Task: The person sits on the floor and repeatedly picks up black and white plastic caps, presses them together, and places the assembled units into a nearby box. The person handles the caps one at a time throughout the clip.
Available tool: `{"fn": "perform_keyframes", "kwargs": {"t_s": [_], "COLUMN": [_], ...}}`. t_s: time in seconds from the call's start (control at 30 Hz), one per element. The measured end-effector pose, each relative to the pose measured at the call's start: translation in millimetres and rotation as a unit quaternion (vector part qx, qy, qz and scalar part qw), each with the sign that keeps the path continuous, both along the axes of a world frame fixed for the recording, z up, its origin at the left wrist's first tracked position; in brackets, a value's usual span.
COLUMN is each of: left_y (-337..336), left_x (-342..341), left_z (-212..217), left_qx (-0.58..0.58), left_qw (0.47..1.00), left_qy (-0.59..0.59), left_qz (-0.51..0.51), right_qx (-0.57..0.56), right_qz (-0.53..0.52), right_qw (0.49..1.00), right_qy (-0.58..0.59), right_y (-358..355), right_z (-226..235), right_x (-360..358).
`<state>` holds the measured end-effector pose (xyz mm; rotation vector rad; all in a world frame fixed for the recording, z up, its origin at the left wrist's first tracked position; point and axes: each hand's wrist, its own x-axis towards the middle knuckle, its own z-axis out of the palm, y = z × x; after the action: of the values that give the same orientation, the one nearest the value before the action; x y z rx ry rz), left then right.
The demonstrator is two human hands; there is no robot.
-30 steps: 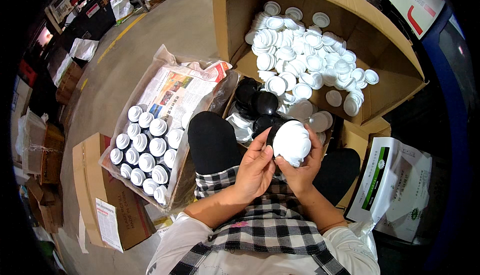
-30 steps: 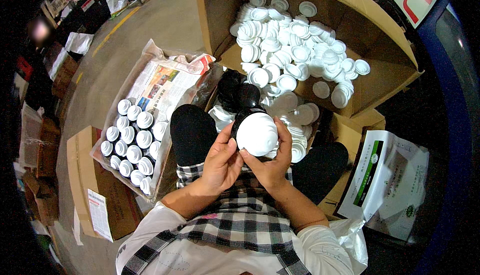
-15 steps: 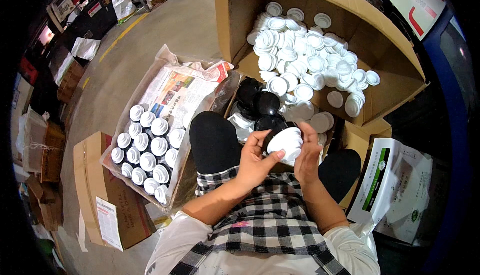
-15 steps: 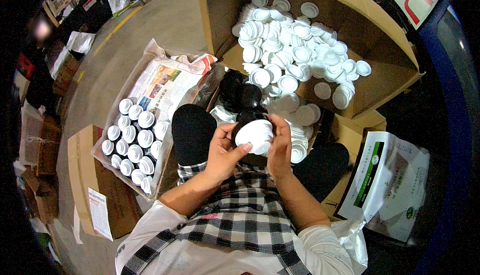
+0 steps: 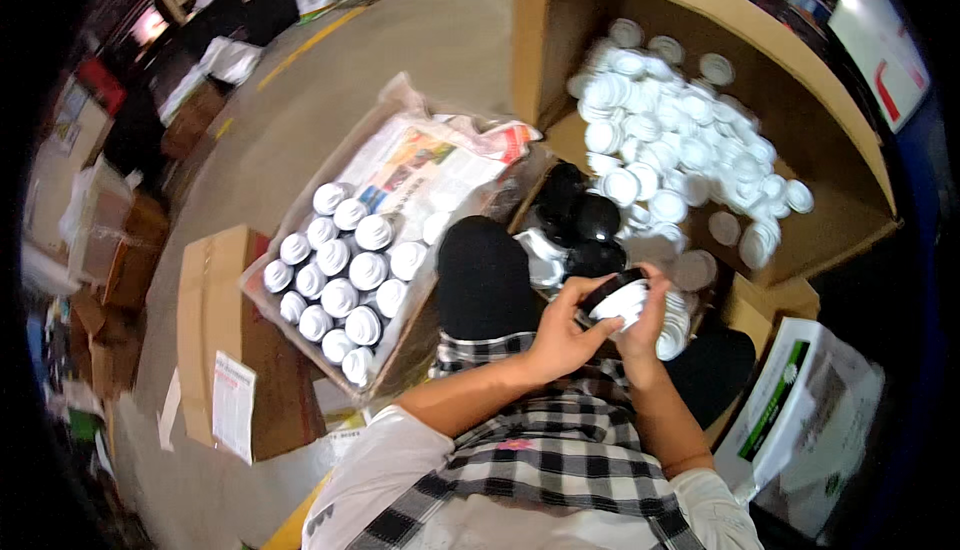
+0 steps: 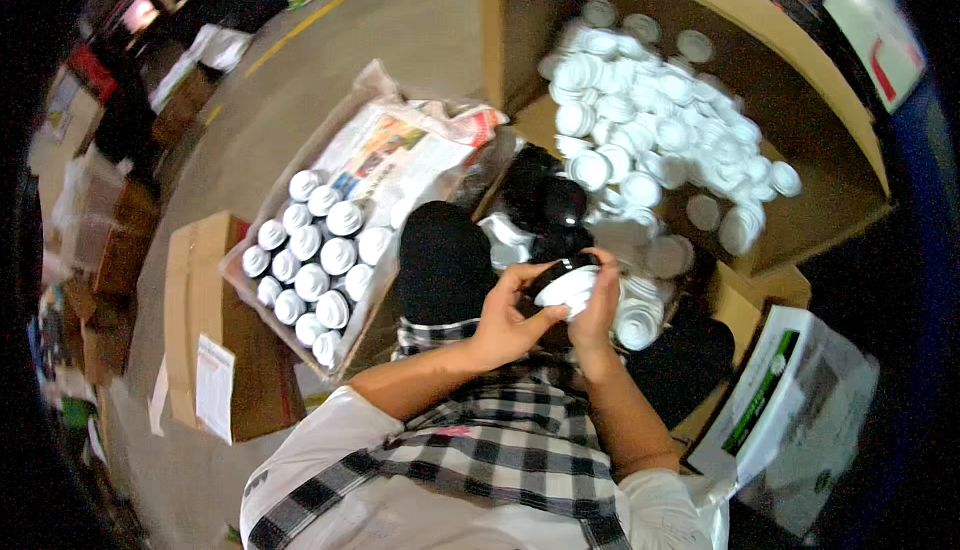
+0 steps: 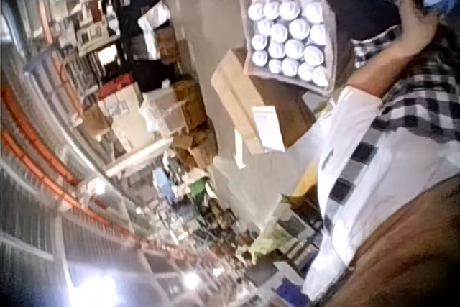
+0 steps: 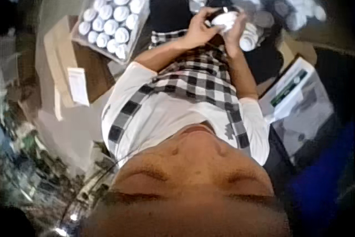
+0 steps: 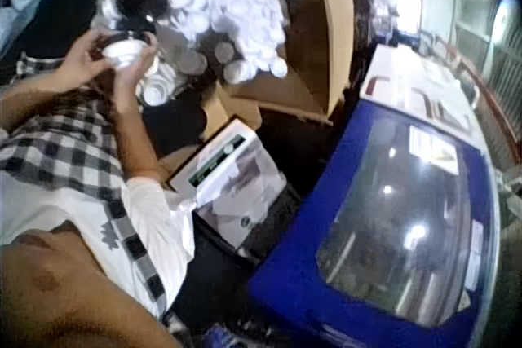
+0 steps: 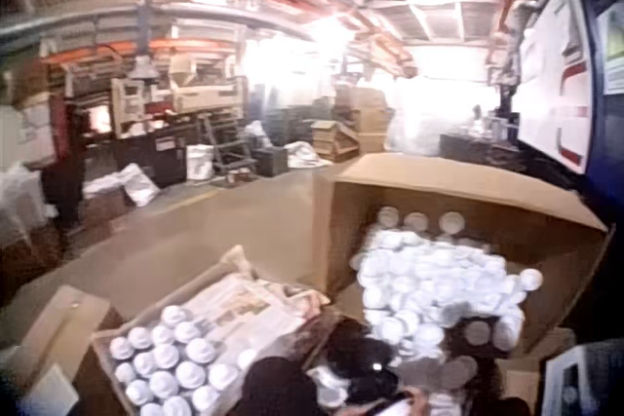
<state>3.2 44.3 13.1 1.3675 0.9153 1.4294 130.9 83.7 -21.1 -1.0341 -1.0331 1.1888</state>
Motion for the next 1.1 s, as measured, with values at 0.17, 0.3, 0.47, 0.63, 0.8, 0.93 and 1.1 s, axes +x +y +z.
{"fn": "perform_keyframes", "kwargs": {"t_s": [0.17, 0.3, 0.47, 0.63, 0.8, 0.93, 1.1], "left_y": [55, 106, 124, 130, 130, 136, 109], "left_x": [-104, -254, -328, -334, -322, -271, -116], "left_z": [-15, -67, -159, -181, -160, -113, -58], "left_qx": [0.013, -0.052, -0.207, -0.207, -0.156, -0.06, -0.006], "left_qw": [0.956, 0.869, 0.871, 0.816, 0.689, 0.725, 0.935], "left_qy": [-0.016, 0.147, 0.146, 0.411, 0.647, 0.592, 0.322], "left_qz": [0.292, 0.47, 0.42, 0.349, 0.288, 0.348, 0.147], "right_qx": [-0.003, -0.066, -0.147, -0.147, -0.178, -0.053, -0.018], "right_qz": [0.073, -0.004, -0.006, -0.031, -0.055, -0.038, 0.027], "right_qw": [0.996, 0.998, 0.989, 0.988, 0.978, 0.971, 0.95], "right_qy": [0.056, 0.007, -0.015, -0.039, -0.091, -0.23, -0.31], "right_y": [0, -2, -15, -14, 9, 29, 32], "right_z": [13, 0, -28, -33, -59, -82, -84], "right_x": [18, 49, 57, 78, 103, 84, 46]}}
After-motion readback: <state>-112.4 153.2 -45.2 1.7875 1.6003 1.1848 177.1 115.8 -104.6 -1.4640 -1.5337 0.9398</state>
